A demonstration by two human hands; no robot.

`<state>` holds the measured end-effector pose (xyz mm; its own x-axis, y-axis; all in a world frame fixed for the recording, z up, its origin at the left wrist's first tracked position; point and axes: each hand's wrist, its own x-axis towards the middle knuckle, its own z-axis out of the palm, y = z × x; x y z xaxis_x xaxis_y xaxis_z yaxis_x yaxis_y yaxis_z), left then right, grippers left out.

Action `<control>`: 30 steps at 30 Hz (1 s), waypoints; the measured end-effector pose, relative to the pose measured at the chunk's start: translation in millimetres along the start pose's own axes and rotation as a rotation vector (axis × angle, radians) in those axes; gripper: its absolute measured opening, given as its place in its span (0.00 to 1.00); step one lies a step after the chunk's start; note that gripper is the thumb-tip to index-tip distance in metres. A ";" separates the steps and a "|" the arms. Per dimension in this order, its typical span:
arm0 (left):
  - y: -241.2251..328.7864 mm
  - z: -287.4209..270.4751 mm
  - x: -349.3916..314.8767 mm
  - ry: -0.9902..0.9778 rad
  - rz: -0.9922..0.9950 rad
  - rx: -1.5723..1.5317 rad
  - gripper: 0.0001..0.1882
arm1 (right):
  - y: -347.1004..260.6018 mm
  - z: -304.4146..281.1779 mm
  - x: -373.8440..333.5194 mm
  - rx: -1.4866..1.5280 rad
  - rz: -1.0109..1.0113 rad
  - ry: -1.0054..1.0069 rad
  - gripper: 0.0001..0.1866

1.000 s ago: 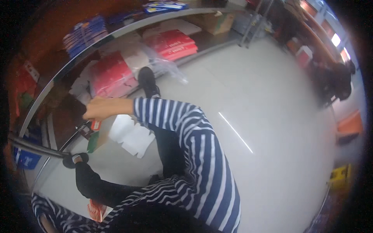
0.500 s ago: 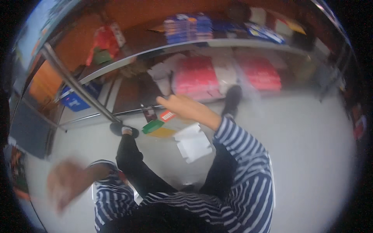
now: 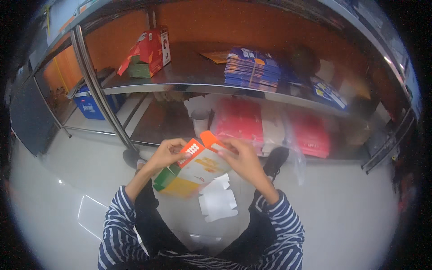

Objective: The person sits on the floor and assembles small, colorful cardboard boxes by folding the flat pieces and tucking the flaps into slots. They handle multiple boxes, stacking the finished ones on the floor.

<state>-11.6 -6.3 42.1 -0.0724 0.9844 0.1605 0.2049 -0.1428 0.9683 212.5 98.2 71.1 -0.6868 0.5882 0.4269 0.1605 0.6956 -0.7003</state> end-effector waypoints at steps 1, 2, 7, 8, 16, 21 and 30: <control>2.7 7.3 0.2 0.016 0.002 -0.027 0.12 | 4.2 1.4 0.2 0.044 0.025 -0.003 0.18; 2.3 11.8 -1.7 0.038 -0.004 -0.049 0.12 | 6.6 5.6 1.1 0.098 0.049 -0.012 0.17; -13.5 27.7 -1.4 0.247 0.120 -0.106 0.14 | 3.0 29.5 4.4 0.206 -0.016 0.122 0.13; -12.0 27.3 -2.0 0.277 0.167 0.015 0.13 | 0.6 30.5 4.7 0.201 0.032 0.145 0.13; -6.4 37.8 -12.2 0.400 0.467 0.290 0.10 | -2.7 34.4 6.0 -0.115 -0.167 0.344 0.09; -11.9 37.8 -14.7 0.378 0.656 0.454 0.08 | -3.1 33.5 8.6 -0.185 -0.119 0.220 0.10; -13.6 38.9 -17.7 0.237 0.169 -0.019 0.12 | -2.3 38.3 5.7 -0.234 -0.188 0.420 0.13</control>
<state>24.8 -17.8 18.6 -0.2654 0.8951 0.3583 0.2158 -0.3071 0.9269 181.1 84.2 53.2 -0.3831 0.5260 0.7594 0.2493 0.8504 -0.4633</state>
